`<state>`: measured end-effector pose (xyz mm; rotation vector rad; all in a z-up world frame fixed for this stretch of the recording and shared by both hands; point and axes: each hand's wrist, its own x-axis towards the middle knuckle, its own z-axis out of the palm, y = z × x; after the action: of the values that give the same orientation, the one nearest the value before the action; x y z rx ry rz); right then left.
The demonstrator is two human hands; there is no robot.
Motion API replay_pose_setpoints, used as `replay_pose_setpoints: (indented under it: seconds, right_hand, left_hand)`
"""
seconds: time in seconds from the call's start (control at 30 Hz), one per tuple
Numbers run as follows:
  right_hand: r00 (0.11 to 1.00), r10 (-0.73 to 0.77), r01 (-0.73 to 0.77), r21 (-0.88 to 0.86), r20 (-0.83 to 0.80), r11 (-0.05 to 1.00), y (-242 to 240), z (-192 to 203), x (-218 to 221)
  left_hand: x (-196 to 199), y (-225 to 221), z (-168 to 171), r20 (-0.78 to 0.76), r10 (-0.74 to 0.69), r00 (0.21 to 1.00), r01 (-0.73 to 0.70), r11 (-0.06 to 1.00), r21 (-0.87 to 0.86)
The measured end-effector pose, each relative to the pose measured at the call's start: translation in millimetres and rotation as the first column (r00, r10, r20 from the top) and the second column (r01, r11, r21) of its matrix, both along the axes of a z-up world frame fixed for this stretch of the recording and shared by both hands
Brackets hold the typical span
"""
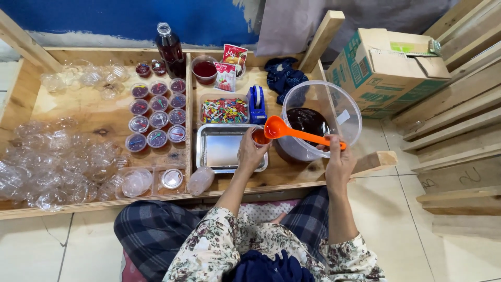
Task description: The person fills small cups with a dark liquid from a large container using a ladle, adds sprinkles by hand, and seals the cups with lids by hand.
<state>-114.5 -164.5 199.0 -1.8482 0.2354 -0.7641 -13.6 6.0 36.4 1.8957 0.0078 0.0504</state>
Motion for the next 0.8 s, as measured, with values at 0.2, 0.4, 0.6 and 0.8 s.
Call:
replay_pose_setpoints:
  seconds: [0.2, 0.4, 0.6, 0.8]
  right_hand:
    - [0.998, 0.049, -0.038, -0.26, 0.037, 0.965, 20, -25, -8]
    - [0.954, 0.227, -0.115, -0.46, 0.196, 0.881, 27, -52, -7]
    - [0.898, 0.358, -0.177, -0.535, 0.255, 0.826, 39, -57, -9]
    - [0.867, 0.388, -0.172, -0.543, 0.313, 0.822, 48, -50, -11]
  left_hand:
    - [-4, 13, -5, -0.012, 0.037, 0.999, -0.036, 0.999, 0.039]
    - [-4, 23, -15, -0.057, 0.056, 0.997, -0.054, 0.998, 0.037]
    - [-6, 35, -14, -0.085, 0.077, 0.993, -0.073, 0.996, 0.05]
    - [-7, 42, -14, -0.065, 0.108, 0.992, -0.106, 0.994, 0.029]
